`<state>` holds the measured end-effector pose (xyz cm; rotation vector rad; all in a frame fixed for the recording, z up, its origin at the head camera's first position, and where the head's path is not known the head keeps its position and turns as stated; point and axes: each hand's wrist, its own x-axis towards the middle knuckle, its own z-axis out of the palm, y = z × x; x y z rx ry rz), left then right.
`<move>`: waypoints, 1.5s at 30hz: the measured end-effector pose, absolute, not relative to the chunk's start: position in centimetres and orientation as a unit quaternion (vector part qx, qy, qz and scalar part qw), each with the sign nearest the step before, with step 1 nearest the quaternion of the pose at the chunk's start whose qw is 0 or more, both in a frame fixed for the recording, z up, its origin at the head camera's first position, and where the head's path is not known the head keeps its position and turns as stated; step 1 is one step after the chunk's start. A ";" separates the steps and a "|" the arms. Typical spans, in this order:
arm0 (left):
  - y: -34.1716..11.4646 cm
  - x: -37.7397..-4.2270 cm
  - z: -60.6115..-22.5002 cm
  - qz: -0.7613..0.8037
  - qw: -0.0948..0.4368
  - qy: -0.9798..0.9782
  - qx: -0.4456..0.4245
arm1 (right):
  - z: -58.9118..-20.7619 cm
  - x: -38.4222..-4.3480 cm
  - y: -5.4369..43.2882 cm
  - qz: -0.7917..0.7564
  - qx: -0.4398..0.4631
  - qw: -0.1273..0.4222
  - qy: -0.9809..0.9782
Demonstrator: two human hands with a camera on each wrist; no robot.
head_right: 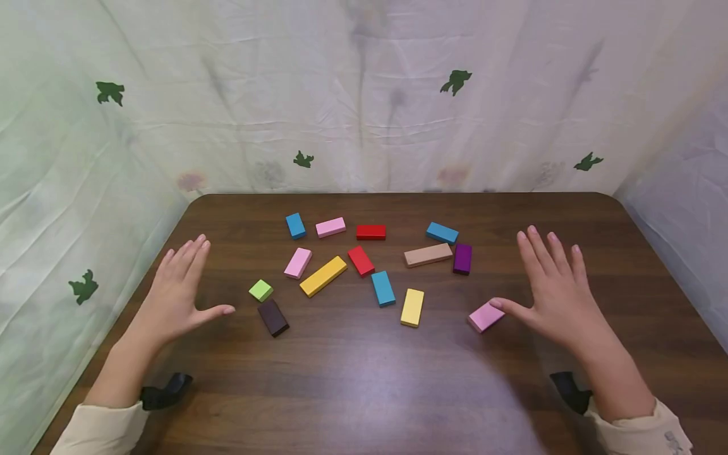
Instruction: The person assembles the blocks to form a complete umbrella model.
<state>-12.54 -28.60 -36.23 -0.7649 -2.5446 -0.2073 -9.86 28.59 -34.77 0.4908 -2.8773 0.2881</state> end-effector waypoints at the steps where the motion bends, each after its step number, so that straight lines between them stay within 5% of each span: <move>1: -28.4 -12.5 -36.3 -0.082 0.243 -0.924 -0.284 | -34.8 -9.9 28.4 0.101 0.170 0.105 -0.975; 13: -25.5 -11.8 -36.9 -0.141 0.267 -0.903 -0.306 | -35.5 -10.5 26.4 0.167 0.249 0.125 -0.946; 20: -23.9 -11.1 -37.1 -0.198 0.231 -0.910 -0.281 | -36.4 -10.9 25.1 0.222 0.280 0.123 -0.926; 33: -20.3 -10.3 -37.6 -0.312 0.154 -0.901 -0.259 | -37.8 -10.7 22.3 0.306 0.246 -0.004 -0.920; 45: -17.3 -10.3 -38.4 -0.370 0.130 -0.881 -0.266 | -39.1 -10.7 20.3 0.311 0.280 0.008 -0.908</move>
